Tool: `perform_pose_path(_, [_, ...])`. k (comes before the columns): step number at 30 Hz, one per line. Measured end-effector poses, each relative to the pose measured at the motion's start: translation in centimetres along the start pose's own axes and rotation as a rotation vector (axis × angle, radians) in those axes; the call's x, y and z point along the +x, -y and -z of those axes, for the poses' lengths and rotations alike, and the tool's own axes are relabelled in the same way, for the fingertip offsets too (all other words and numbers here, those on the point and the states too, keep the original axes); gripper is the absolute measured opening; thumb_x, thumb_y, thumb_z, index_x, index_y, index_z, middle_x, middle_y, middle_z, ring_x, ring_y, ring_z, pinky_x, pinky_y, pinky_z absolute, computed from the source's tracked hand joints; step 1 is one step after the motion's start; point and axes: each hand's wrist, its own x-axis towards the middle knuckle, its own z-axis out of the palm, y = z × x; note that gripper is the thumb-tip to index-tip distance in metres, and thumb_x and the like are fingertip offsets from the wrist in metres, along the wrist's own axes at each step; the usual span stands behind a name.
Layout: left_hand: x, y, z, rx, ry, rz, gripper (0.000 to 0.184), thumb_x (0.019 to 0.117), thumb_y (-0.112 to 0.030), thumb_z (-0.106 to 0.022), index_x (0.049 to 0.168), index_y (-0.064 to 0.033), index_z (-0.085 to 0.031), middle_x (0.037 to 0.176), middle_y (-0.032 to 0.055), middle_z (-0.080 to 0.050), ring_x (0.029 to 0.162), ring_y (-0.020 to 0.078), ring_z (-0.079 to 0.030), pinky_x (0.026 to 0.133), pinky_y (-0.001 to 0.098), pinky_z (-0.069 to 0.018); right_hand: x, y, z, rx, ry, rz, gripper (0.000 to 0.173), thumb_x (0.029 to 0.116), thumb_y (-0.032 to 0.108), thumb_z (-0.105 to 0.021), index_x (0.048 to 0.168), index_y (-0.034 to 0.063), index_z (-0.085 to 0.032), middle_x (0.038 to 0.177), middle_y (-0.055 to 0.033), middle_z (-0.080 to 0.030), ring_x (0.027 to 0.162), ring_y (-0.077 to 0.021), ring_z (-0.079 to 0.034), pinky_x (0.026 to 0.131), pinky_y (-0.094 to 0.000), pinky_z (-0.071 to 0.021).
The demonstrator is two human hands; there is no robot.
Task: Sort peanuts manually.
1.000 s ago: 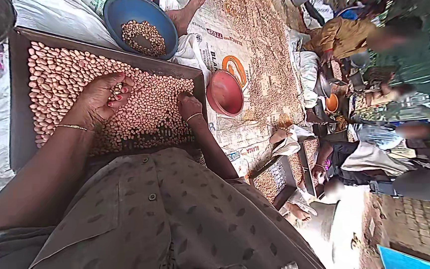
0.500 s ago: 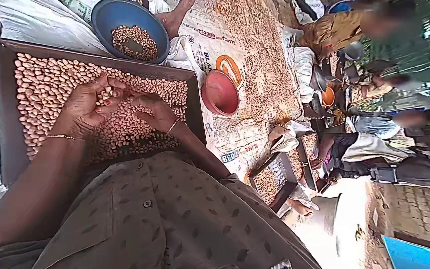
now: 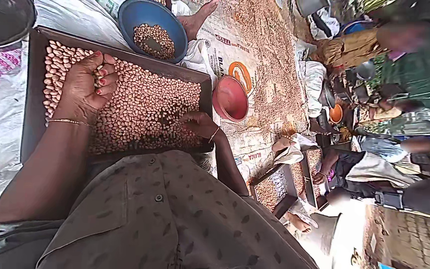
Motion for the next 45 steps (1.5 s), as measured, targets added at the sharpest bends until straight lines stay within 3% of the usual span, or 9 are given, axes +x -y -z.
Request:
perform_pose_path(6, [0.0, 0.2, 0.5, 0.062, 0.063, -0.010, 0.037, 0.1126, -0.026, -0.028, 0.090, -0.0198, -0.057, 0.060, -0.0130, -0.041, 0.042, -0.0044, -0.030, 0.038, 0.0090, -0.0241, 7.8, 1.4, -1.0, -0.157, -0.300, 0.234, 0.026, 0.0972, 0.002, -0.060, 0.120, 0.0008, -0.074, 0.135, -0.0193, -0.066, 0.130, -0.0321, -0.060, 0.111, -0.0457, -0.0473])
perform_pose_path(10, [0.1, 0.2, 1.0, 0.077, 0.063, -0.031, 0.035, 0.1121, -0.024, -0.027, 0.095, -0.0208, -0.058, 0.063, -0.0134, -0.044, 0.044, -0.0044, -0.032, 0.039, 0.0093, -0.0257, 11.0, 1.5, -1.8, -0.480, -0.162, 0.003, 0.034, 0.1005, 0.018, -0.062, 0.134, 0.0169, -0.069, 0.154, -0.0081, -0.052, 0.146, -0.0329, -0.041, 0.120, -0.0626, -0.0239])
perform_pose_path(17, [0.1, -0.3, 0.3, 0.036, 0.003, -0.046, 0.034, 0.1115, -0.021, -0.029, 0.095, -0.0198, -0.059, 0.062, -0.0126, -0.044, 0.043, -0.0035, -0.034, 0.039, 0.0097, -0.0261, 5.1, 0.0, 0.1, -0.541, -0.136, -0.340, 0.038, 0.1021, 0.016, -0.059, 0.139, 0.0083, -0.063, 0.149, -0.0178, -0.055, 0.142, -0.0410, -0.045, 0.110, -0.0585, -0.0430])
perform_pose_path(22, [0.0, -0.3, 0.3, 0.009, -0.005, -0.074, 0.034, 0.1112, -0.020, -0.029, 0.093, -0.0190, -0.058, 0.062, -0.0122, -0.045, 0.044, -0.0039, -0.034, 0.040, 0.0094, -0.0260, 1.9, 0.4, 0.4, -0.209, 0.192, -0.103, 0.021, 0.1001, 0.009, -0.062, 0.113, -0.0040, -0.071, 0.110, -0.0229, -0.072, 0.104, -0.0357, -0.069, 0.096, -0.0551, -0.0518])
perform_pose_path(25, [0.1, -0.3, 0.3, 0.014, 0.012, -0.080, 0.035, 0.1113, -0.020, -0.028, 0.093, -0.0186, -0.058, 0.062, -0.0121, -0.045, 0.044, -0.0041, -0.033, 0.039, 0.0094, -0.0254, 3.7, 2.6, 0.1, -0.173, 0.081, 0.035, 0.020, 0.1007, 0.007, -0.058, 0.110, -0.0035, -0.073, 0.107, -0.0207, -0.072, 0.098, -0.0317, -0.070, 0.093, -0.0505, -0.0545])
perform_pose_path(28, [0.1, -0.2, 0.6, 0.015, 0.022, -0.087, 0.035, 0.1111, -0.021, -0.028, 0.094, -0.0192, -0.059, 0.063, -0.0127, -0.045, 0.044, -0.0041, -0.033, 0.040, 0.0095, -0.0257, 7.4, 4.9, -2.1, -0.209, -0.150, 0.223, 0.019, 0.0959, 0.007, -0.064, 0.111, 0.0018, -0.075, 0.117, -0.0167, -0.072, 0.112, -0.0309, -0.068, 0.098, -0.0487, -0.0539])
perform_pose_path(33, [0.0, -0.4, 0.7, 0.011, -0.010, -0.102, 0.035, 0.1117, -0.020, -0.027, 0.094, -0.0199, -0.057, 0.065, -0.0118, -0.046, 0.044, -0.0033, -0.034, 0.040, 0.0101, -0.0268, 11.0, 6.8, -6.1, -0.385, 0.048, 0.265, 0.041, 0.0842, 0.018, -0.083, 0.124, 0.0200, -0.073, 0.156, -0.0083, -0.049, 0.153, -0.0334, -0.028, 0.120, -0.0662, -0.0224])
perform_pose_path(40, [0.0, -0.6, 0.3, -0.007, 0.009, -0.084, 0.034, 0.1115, -0.019, -0.029, 0.093, -0.0183, -0.057, 0.064, -0.0110, -0.046, 0.044, -0.0029, -0.035, 0.040, 0.0101, -0.0280, 6.4, 0.2, -0.4, -0.383, 0.033, -0.112, 0.031, 0.0923, 0.014, -0.071, 0.121, 0.0032, -0.071, 0.133, -0.0201, -0.065, 0.129, -0.0375, -0.058, 0.109, -0.0589, -0.0444])
perform_pose_path(45, [0.2, -0.5, 0.2, -0.006, 0.023, -0.079, 0.033, 0.1114, -0.019, -0.030, 0.094, -0.0179, -0.058, 0.063, -0.0109, -0.046, 0.044, -0.0028, -0.035, 0.040, 0.0101, -0.0282, 3.0, 1.9, 0.9, -0.183, 0.120, -0.050, 0.021, 0.0958, 0.007, -0.067, 0.114, -0.0020, -0.072, 0.114, -0.0210, -0.071, 0.104, -0.0320, -0.069, 0.095, -0.0510, -0.0541])
